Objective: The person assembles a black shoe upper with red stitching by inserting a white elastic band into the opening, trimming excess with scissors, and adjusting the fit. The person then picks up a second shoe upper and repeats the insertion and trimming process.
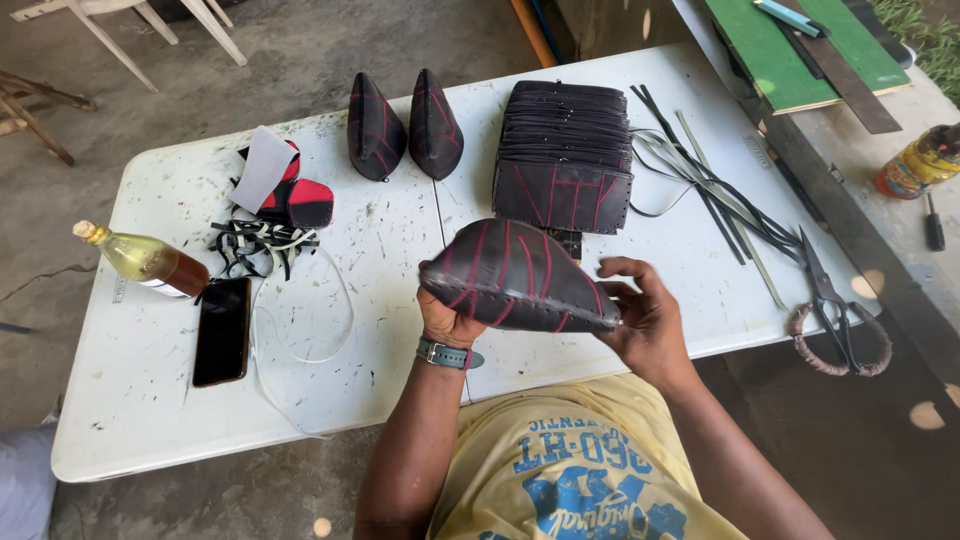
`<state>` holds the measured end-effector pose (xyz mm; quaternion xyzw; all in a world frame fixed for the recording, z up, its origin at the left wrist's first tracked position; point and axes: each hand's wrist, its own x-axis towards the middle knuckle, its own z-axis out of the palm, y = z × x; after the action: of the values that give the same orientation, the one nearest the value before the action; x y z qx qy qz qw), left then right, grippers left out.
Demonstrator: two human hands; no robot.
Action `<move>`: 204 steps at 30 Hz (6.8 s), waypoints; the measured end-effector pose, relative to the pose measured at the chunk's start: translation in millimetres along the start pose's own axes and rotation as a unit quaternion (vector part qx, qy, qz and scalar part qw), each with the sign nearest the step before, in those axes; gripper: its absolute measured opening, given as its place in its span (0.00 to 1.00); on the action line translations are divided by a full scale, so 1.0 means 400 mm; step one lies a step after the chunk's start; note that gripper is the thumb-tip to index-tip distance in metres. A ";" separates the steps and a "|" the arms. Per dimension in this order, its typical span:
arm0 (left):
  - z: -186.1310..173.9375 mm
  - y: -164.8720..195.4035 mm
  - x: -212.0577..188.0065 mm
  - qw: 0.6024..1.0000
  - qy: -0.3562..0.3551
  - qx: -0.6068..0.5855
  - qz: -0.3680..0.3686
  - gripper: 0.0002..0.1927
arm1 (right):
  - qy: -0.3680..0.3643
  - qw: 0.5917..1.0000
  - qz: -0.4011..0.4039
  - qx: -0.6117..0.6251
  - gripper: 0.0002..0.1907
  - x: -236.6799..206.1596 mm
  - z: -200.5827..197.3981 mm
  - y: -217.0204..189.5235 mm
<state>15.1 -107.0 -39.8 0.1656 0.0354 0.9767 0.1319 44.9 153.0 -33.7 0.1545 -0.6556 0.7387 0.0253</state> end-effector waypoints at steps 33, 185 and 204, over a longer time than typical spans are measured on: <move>-0.001 -0.008 -0.004 0.879 0.085 0.470 0.012 0.23 | -0.130 0.861 0.166 0.463 0.16 -0.026 -0.131 0.019; 0.052 -0.183 -0.057 0.812 0.043 0.582 -0.034 0.25 | -0.004 0.997 0.076 -0.007 0.18 -0.014 -0.062 -0.075; 0.052 -0.220 -0.060 0.777 0.100 0.621 0.041 0.14 | 0.034 0.980 0.031 -0.192 0.10 0.017 -0.126 -0.103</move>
<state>65.5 -28.2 -37.6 0.1145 0.6400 0.7585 -0.0435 38.3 206.9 2.9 0.1009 -0.7884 0.6045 0.0537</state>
